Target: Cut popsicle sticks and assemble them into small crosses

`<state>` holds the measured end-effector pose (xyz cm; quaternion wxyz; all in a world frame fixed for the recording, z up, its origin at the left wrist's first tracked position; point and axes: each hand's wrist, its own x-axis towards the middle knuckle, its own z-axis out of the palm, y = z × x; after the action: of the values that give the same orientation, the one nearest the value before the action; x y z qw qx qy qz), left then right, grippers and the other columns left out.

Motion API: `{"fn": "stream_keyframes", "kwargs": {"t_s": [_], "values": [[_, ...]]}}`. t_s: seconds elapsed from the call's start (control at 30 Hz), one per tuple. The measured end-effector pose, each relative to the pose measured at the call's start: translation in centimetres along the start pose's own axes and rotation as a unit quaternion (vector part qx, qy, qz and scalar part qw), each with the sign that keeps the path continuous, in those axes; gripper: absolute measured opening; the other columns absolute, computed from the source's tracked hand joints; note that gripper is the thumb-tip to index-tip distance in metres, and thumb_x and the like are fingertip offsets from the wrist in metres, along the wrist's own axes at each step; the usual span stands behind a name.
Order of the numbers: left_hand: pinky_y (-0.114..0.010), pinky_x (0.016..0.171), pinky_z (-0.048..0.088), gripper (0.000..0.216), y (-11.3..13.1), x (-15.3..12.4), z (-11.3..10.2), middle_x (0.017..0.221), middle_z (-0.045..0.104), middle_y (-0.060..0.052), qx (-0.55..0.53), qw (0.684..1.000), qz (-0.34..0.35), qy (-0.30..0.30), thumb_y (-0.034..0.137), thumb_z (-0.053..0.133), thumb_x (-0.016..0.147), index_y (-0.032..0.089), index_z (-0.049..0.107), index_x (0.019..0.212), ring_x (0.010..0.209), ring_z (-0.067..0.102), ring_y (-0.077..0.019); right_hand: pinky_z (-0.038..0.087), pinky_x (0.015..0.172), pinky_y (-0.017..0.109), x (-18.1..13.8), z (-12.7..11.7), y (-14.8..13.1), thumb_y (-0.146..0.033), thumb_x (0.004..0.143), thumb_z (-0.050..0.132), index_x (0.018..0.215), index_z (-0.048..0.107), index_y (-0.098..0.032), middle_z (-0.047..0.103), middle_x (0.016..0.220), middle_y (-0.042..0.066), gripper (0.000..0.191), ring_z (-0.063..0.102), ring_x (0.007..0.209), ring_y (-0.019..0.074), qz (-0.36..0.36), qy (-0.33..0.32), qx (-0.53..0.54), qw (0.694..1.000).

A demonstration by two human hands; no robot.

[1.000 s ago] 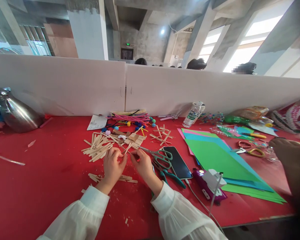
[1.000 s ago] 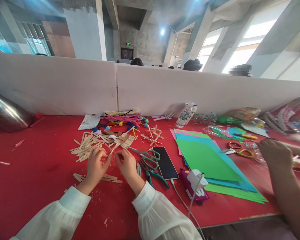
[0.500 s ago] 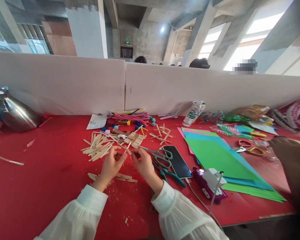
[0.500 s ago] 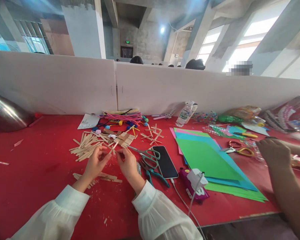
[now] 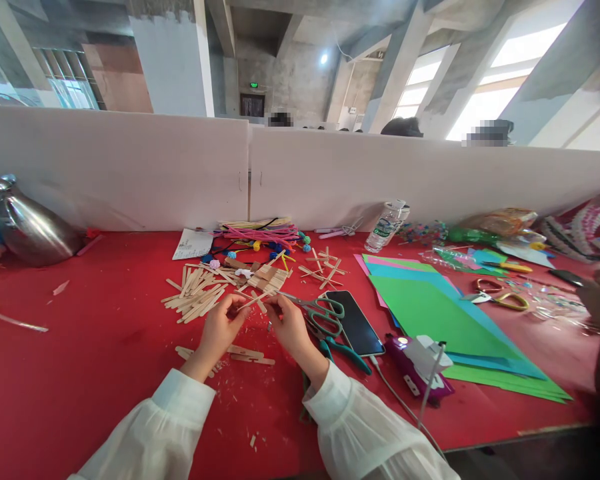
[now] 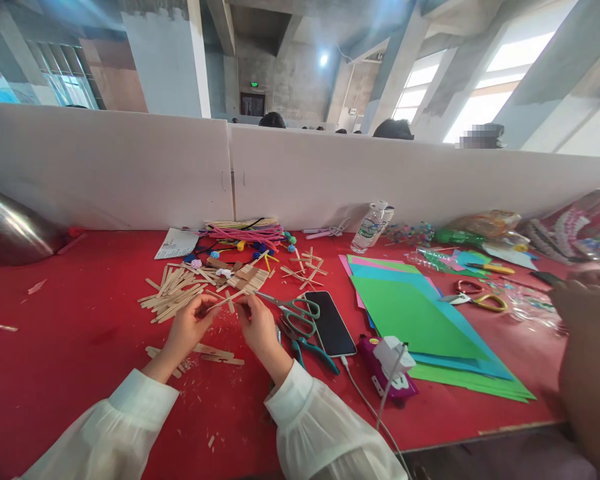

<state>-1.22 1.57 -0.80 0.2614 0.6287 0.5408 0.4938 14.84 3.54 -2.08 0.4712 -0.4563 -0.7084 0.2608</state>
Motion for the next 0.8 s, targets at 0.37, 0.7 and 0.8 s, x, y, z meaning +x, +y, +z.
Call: {"fn": "stream_keyframes", "kwargs": {"t_s": [0.37, 0.7, 0.8], "values": [[-0.032, 0.065, 0.050, 0.029, -0.5, 0.1, 0.1, 0.090, 0.061, -0.006, 0.051, 0.996, 0.044, 0.050, 0.042, 0.057, 0.073, 0.021, 0.052, 0.092, 0.069, 0.059, -0.0168, 0.042, 0.061, 0.025, 5.8, -6.3, 3.4, -0.024, 0.078, 0.048, 0.076, 0.062, -0.019, 0.061, 0.075, 0.002, 0.015, 0.055, 0.066, 0.0148, 0.041, 0.120, -0.175, 0.976], [-0.030, 0.058, 0.051, 0.028, -1.2, 0.5, 0.2, 0.086, 0.063, -0.005, 0.038, 0.998, 0.031, 0.035, 0.042, 0.052, 0.073, 0.020, 0.053, 0.090, 0.063, 0.060, -0.0158, 0.038, 0.064, 0.024, 7.4, -9.3, 8.3, -0.020, 0.078, 0.053, 0.072, 0.066, -0.019, 0.065, 0.079, 0.003, 0.014, 0.056, 0.077, 0.0164, 0.112, 0.045, -0.326, 0.938], [-0.029, 0.057, 0.051, 0.029, -1.0, 0.4, 0.2, 0.086, 0.063, -0.005, 0.047, 0.998, 0.026, 0.021, 0.043, 0.050, 0.074, 0.020, 0.053, 0.090, 0.063, 0.060, -0.0155, 0.038, 0.064, 0.023, 6.6, -9.2, 9.0, -0.019, 0.077, 0.056, 0.074, 0.067, -0.020, 0.066, 0.079, 0.004, 0.012, 0.058, 0.078, 0.0161, 0.137, 0.002, -0.365, 0.921]]}}
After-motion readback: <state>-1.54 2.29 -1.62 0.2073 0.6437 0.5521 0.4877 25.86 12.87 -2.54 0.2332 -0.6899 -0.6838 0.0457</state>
